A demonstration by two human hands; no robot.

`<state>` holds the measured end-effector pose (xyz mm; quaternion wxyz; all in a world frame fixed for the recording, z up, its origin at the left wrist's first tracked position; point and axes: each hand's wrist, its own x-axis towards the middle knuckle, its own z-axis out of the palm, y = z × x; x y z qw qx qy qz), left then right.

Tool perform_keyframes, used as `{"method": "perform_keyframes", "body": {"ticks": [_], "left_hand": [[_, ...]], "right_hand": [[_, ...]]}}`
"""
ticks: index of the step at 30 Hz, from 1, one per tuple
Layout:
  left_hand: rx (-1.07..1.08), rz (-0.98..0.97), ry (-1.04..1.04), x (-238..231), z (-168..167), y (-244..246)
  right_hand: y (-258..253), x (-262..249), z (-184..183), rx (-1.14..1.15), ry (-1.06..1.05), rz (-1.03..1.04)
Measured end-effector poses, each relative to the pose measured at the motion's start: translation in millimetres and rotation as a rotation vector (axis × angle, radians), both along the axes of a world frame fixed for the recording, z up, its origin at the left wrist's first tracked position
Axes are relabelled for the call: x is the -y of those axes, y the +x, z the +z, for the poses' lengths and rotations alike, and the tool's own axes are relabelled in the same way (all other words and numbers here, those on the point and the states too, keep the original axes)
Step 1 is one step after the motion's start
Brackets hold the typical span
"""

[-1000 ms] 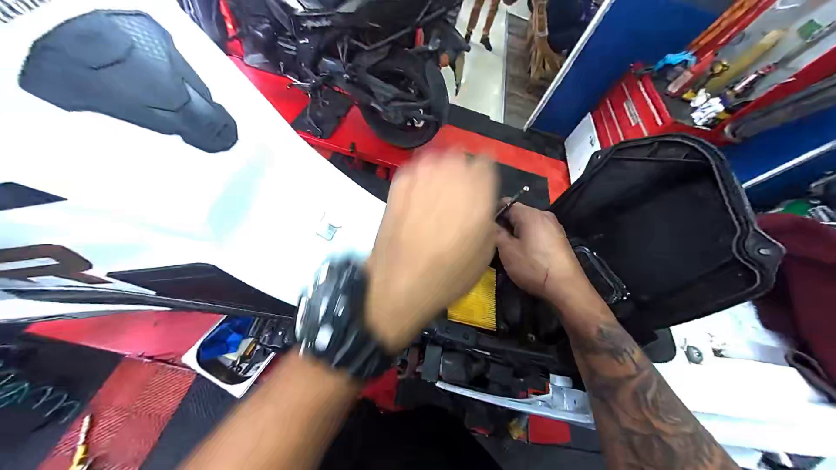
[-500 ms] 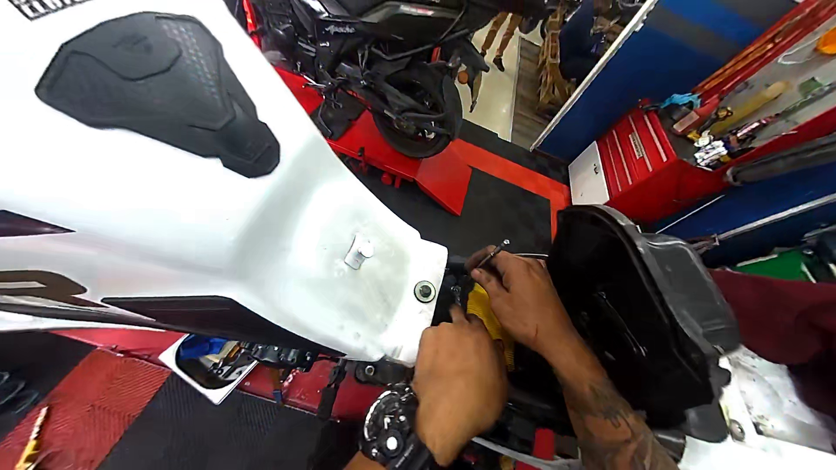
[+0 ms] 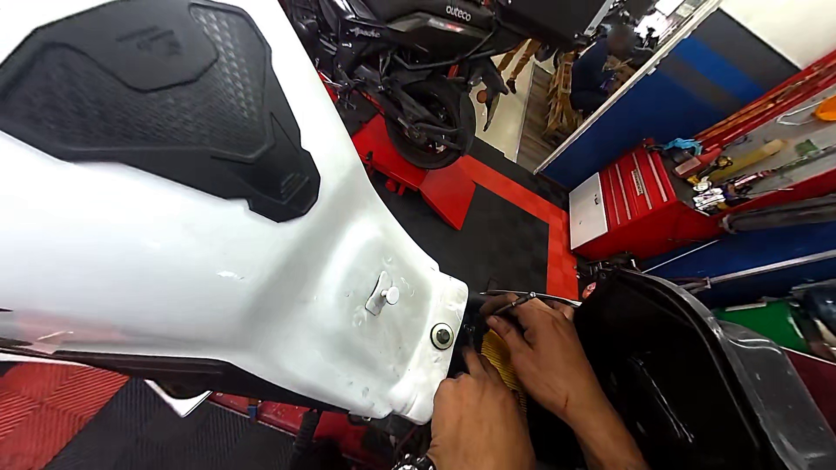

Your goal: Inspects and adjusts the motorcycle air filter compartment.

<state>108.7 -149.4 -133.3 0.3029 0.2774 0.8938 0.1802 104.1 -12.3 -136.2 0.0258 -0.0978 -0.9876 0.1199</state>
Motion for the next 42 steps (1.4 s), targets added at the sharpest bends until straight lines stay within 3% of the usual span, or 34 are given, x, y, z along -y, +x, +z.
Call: {"method": "perform_keyframes", "body": {"ticks": [19, 25, 32, 42], "left_hand": [[-0.006, 0.118, 0.168, 5.5, -7.2, 2.1], [0.085, 0.047, 0.112, 7.9, -0.5, -3.8], [-0.112, 0.126, 0.025, -9.7, -4.2, -1.1], [-0.119, 0.178, -0.130, -18.4, -1.1, -2.1]], "right_hand": [[9.7, -2.8, -0.9, -0.070, 0.002, 0.054], [13.5, -0.3, -2.6, -0.066, 0.023, 0.056], [14.3, 1.1, 0.1, -0.002, 0.017, 0.042], [3.3, 4.8, 19.4, 0.161, -0.002, 0.027]]}}
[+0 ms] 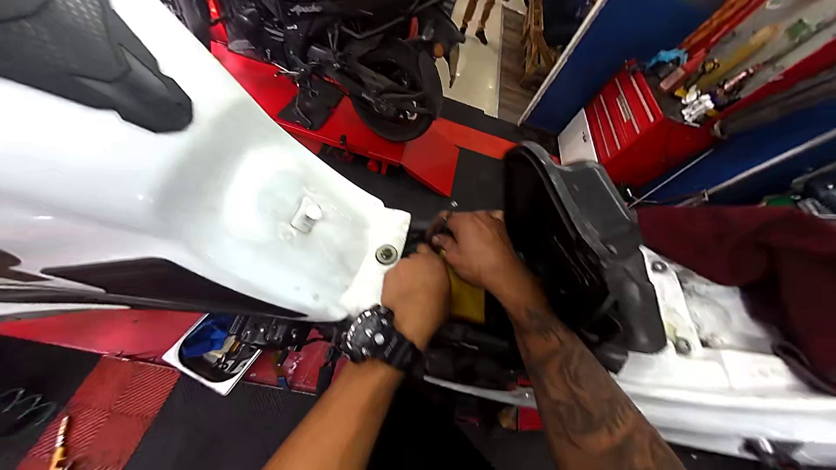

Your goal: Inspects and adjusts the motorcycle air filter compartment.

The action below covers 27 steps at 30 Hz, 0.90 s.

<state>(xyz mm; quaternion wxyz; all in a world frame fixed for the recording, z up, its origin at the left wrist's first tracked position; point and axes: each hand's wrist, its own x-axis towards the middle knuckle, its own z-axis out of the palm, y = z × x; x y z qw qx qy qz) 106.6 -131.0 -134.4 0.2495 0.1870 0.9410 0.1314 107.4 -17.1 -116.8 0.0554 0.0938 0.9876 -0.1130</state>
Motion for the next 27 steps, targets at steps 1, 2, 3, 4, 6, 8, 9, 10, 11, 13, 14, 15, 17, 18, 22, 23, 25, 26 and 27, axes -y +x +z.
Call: {"method": "perform_keyframes", "body": {"ticks": [1, 2, 3, 4, 6, 8, 9, 10, 11, 13, 14, 15, 17, 18, 22, 23, 25, 26, 27], "left_hand": [[-0.002, -0.016, -0.003, 0.7, 0.4, -0.7], [-0.008, -0.034, -0.004, 1.0, 0.9, -1.2], [-0.008, -0.043, -0.011, 0.3, 1.8, -1.6], [-0.007, -0.044, -0.025, -1.2, 2.3, -2.3], [-0.005, -0.020, -0.056, -5.3, 3.5, -1.6], [-0.026, 0.016, -0.084, -9.1, 2.6, 0.3], [-0.040, 0.035, -0.091, -10.2, 1.4, 1.5], [-0.058, 0.048, -0.099, -11.5, -0.1, 1.5], [-0.075, 0.053, -0.107, -12.9, -2.0, 1.1], [-0.088, 0.066, -0.126, -16.0, -3.9, 2.1], [-0.092, 0.071, -0.134, -17.6, -4.0, 2.6], [-0.090, 0.075, -0.141, -18.6, -4.0, 2.6], [-0.083, 0.083, -0.141, -19.4, -5.8, 1.2], [-0.081, 0.082, -0.136, -19.4, -8.5, 0.1], [-0.069, 0.080, -0.087, -17.5, -23.1, -6.3], [-0.058, 0.091, -0.067, -16.8, -24.5, -6.4], [-0.051, 0.093, -0.030, -15.4, -27.0, -6.4], [-0.050, 0.090, -0.029, -15.0, -27.6, -5.7], [-0.053, 0.088, -0.039, -14.9, -27.5, -4.3]], "right_hand": [[0.1, 0.3, 1.8, -0.005, -0.009, 0.009], [1.4, 0.6, 2.9, -0.022, -0.026, 0.020], [3.1, 1.9, 5.2, -0.023, -0.038, 0.027], [4.9, 4.1, 8.9, -0.008, -0.049, 0.027], [9.6, 9.0, 17.0, 0.024, -0.055, 0.031], [14.0, 12.7, 26.0, 0.060, -0.043, 0.042], [15.8, 14.3, 29.1, 0.071, -0.038, 0.044], [16.9, 15.0, 30.9, 0.076, -0.031, 0.042], [17.1, 14.1, 29.7, 0.062, -0.025, 0.034], [15.8, 10.0, 22.4, 0.028, -0.031, 0.026], [13.8, 7.0, 17.0, -0.001, -0.045, 0.030], [10.3, 3.3, 9.3, -0.044, -0.057, 0.044], [-5.9, -6.6, -18.8, -0.187, -0.054, 0.088], [-13.9, -10.2, -29.4, -0.223, -0.056, 0.107], [-22.5, -10.9, -34.2, -0.179, -0.072, 0.129], [-21.5, -10.7, -34.1, -0.177, -0.084, 0.128], [-19.6, -10.6, -33.5, -0.186, -0.122, 0.119], [-19.3, -10.2, -32.3, -0.180, -0.131, 0.113], [-19.2, -9.6, -30.8, -0.166, -0.135, 0.106]]}}
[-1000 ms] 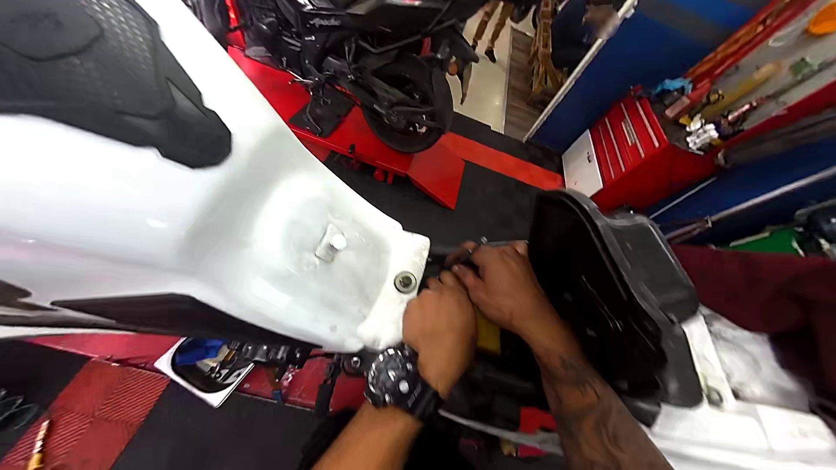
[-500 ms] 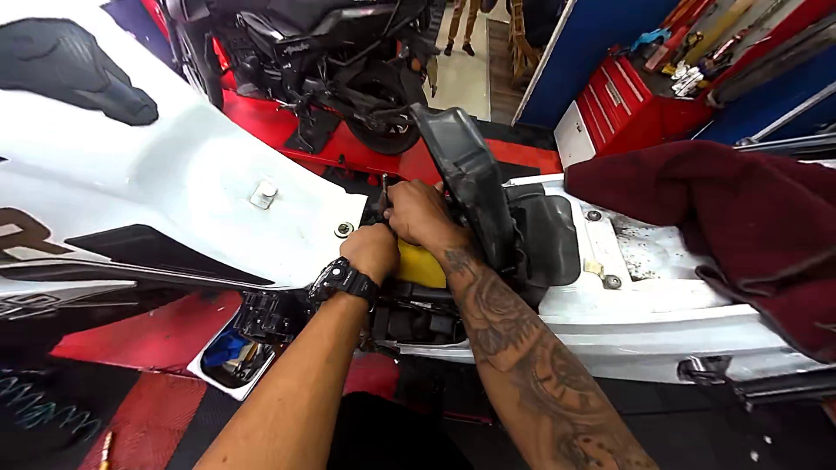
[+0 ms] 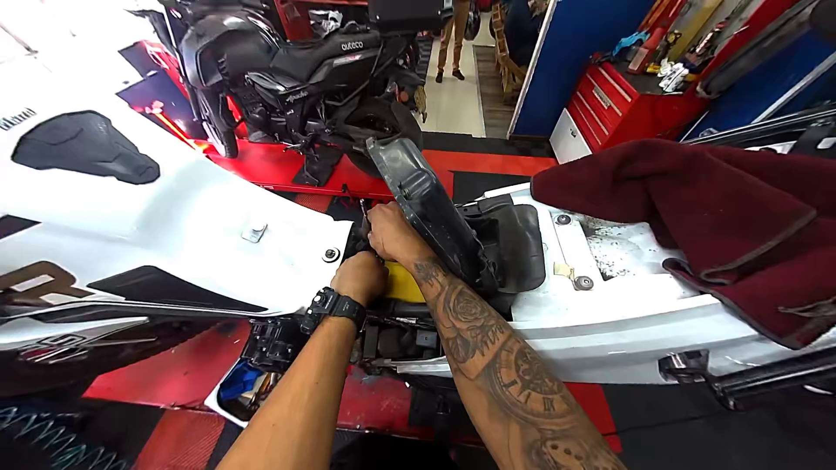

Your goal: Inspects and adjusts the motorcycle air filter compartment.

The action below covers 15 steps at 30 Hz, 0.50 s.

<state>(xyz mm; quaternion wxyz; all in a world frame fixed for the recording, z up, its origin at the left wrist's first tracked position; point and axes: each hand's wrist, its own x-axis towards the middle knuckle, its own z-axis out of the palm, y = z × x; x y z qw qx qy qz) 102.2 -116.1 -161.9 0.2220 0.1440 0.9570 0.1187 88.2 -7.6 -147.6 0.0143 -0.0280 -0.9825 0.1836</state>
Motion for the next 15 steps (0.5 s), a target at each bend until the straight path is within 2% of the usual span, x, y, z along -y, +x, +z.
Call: {"method": "perform_keyframes", "body": {"ticks": [5, 10, 15], "left_hand": [[0.005, 0.047, -0.062, -4.0, 10.4, 12.9], [0.082, 0.068, 0.102, 5.3, -0.3, 1.1], [0.107, 0.111, 0.095, 2.7, 8.7, 6.5]], "right_hand": [[2.4, 4.1, 7.3, 0.077, -0.081, -0.026], [5.4, 8.8, 12.1, 0.121, -0.214, -0.065], [10.3, 9.9, 15.3, 0.124, -0.265, -0.070]]}}
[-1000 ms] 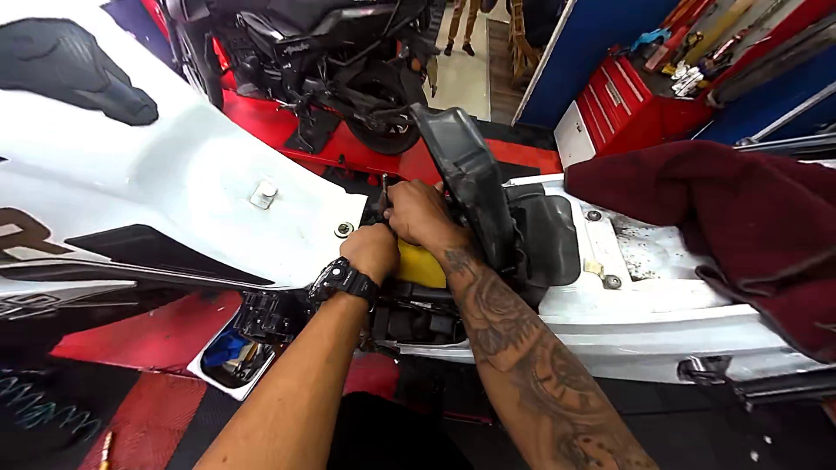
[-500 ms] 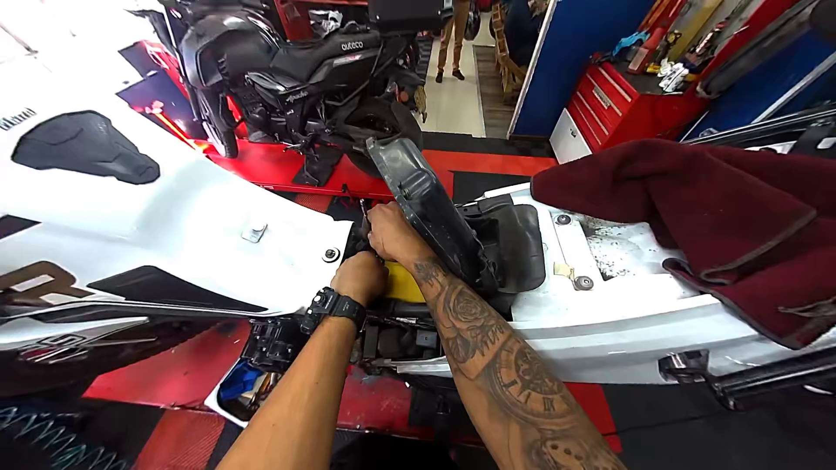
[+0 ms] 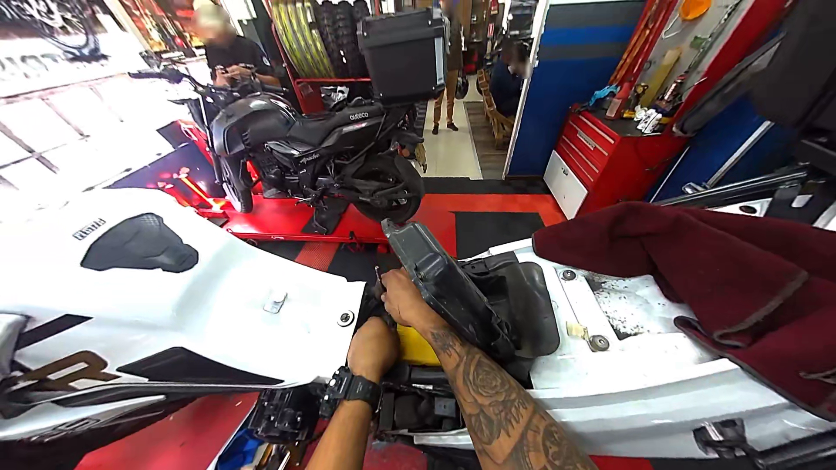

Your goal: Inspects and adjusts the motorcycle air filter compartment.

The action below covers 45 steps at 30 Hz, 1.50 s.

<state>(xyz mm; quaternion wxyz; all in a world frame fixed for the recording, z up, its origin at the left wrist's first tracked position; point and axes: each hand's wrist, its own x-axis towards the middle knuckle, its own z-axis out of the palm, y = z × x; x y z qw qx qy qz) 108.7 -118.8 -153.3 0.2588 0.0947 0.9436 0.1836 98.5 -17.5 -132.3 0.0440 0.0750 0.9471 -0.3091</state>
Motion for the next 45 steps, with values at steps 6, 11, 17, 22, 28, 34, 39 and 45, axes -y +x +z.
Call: {"method": "perform_keyframes", "body": {"ticks": [6, 11, 17, 22, 28, 34, 39, 45], "left_hand": [[0.003, 0.036, -0.001, -0.9, 1.6, 1.9], [-0.009, 0.024, -0.014, -1.3, 6.2, 5.5], [-0.013, 0.010, -0.020, -0.9, 7.1, 6.3], [-0.013, 0.005, -0.029, -1.3, 6.8, 5.9], [-0.015, 0.005, -0.039, -1.3, 9.3, 6.5], [-0.009, 0.011, -0.043, -2.2, 7.9, 6.8], [-0.024, 0.008, -0.062, -3.1, 7.8, 7.3], [-0.032, -0.011, -0.057, -1.4, 8.3, 8.5]], "right_hand": [[8.5, 0.3, 8.4, 0.006, 0.057, -0.012], [15.8, 4.1, 14.1, -0.008, 0.029, -0.052], [17.9, 7.7, 25.6, 0.059, 0.111, -0.060], [17.7, 6.0, 26.0, 0.078, 0.154, -0.068], [15.5, 4.4, 25.6, 0.122, 0.139, -0.073], [15.7, 3.8, 24.8, 0.121, 0.141, -0.076], [14.0, 3.6, 19.0, 0.112, 0.104, -0.054], [18.8, 12.2, 32.3, 0.098, 0.116, -0.046]]}}
